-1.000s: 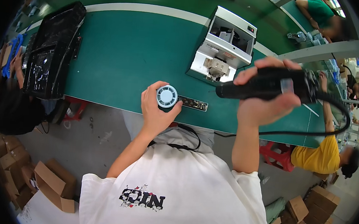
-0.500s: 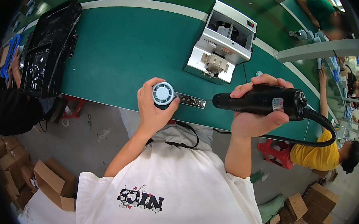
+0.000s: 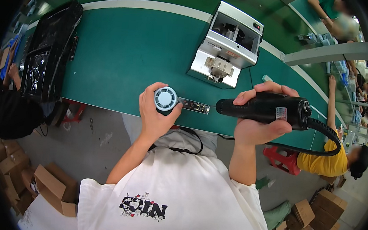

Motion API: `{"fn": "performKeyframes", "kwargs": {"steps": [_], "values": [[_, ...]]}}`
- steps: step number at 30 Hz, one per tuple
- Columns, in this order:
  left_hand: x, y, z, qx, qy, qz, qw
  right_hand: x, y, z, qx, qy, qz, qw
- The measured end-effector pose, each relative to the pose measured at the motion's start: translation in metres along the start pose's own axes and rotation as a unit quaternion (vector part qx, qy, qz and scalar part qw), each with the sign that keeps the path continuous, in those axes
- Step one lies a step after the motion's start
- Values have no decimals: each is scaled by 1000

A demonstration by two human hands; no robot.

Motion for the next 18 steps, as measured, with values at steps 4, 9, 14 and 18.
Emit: {"fn": "performKeyframes", "kwargs": {"steps": [4,9,14,18], "values": [[-1,0,0,2,-3,9,1000,3,1,0,-8,12,21,1000],[-1,0,1,-2,-13,11,1000,4,5,-6,-8,7,5,1000],[-1,0,0,3,-2,8,1000,9,1,-5,14,22,12,1000],[-2,0,0,6,7,14,1000,9,2,-7,16,22,21,999]]}}
Point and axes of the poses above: each hand's wrist, its own z-axis towards the middle knuckle, its own y-axis out of the palm, x = y × z, the point moved 2 cm from there along z, towards the middle knuckle, and after that the axes turned 3 degrees about -x, right-handed, at the moved point
